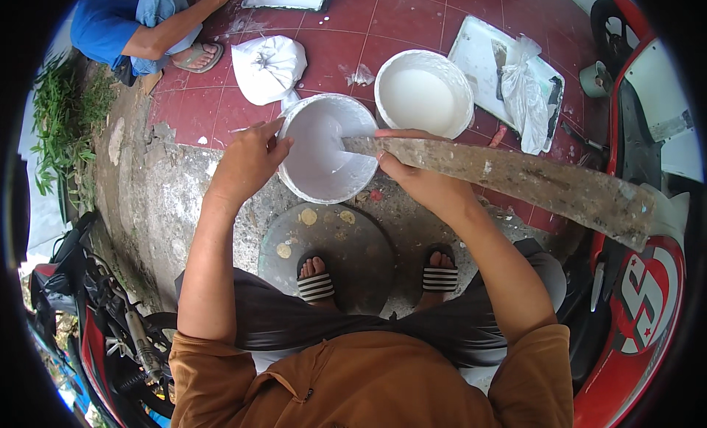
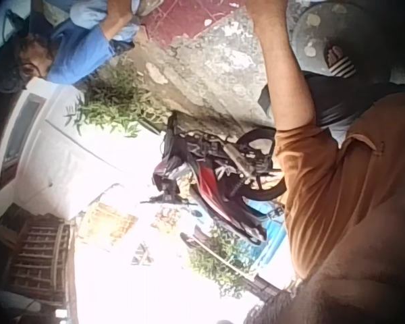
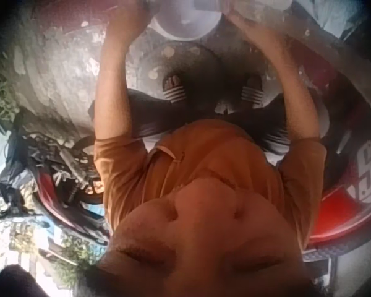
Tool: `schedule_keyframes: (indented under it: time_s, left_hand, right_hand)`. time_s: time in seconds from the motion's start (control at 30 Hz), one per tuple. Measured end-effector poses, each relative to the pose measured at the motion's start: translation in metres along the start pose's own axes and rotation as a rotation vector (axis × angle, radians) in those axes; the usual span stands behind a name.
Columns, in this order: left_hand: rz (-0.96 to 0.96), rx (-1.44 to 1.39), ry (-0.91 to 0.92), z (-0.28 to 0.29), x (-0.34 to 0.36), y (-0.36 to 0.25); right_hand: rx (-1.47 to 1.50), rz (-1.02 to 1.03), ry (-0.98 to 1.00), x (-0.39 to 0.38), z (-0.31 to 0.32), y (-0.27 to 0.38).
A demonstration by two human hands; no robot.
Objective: The person stirs white paint in a bucket using a wooden stick while another bucket of paint and a bag of material sit nearby on a tiled floor.
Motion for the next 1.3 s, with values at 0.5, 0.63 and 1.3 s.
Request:
schedule_keyframes:
  time_s: [0.5, 0.63, 1.3]
  left_hand:
    - [0.016, 0.005, 0.008, 0.002, 0.002, 0.000]
    - [0.007, -0.003, -0.010, 0.004, 0.000, -0.002]
    - [0.021, -0.015, 0.047, 0.002, 0.002, 0.001]
  right_hand:
    - [0.222, 0.051, -0.049, 0.003, 0.002, 0.009]
    - [0.163, 0.049, 0.006, 0.003, 0.003, 0.012]
    - [0.241, 0.013, -0.080, 0.001, 0.009, 0.005]
Point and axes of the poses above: each hand's wrist, its own x-axis towards the middle knuckle, its own z-axis out of the back of the hand, y = z × x, the point moved 7 cm from there along x, towards the middle knuckle, and after that the axes turned 12 degrees about x, right-handed, at the moved point
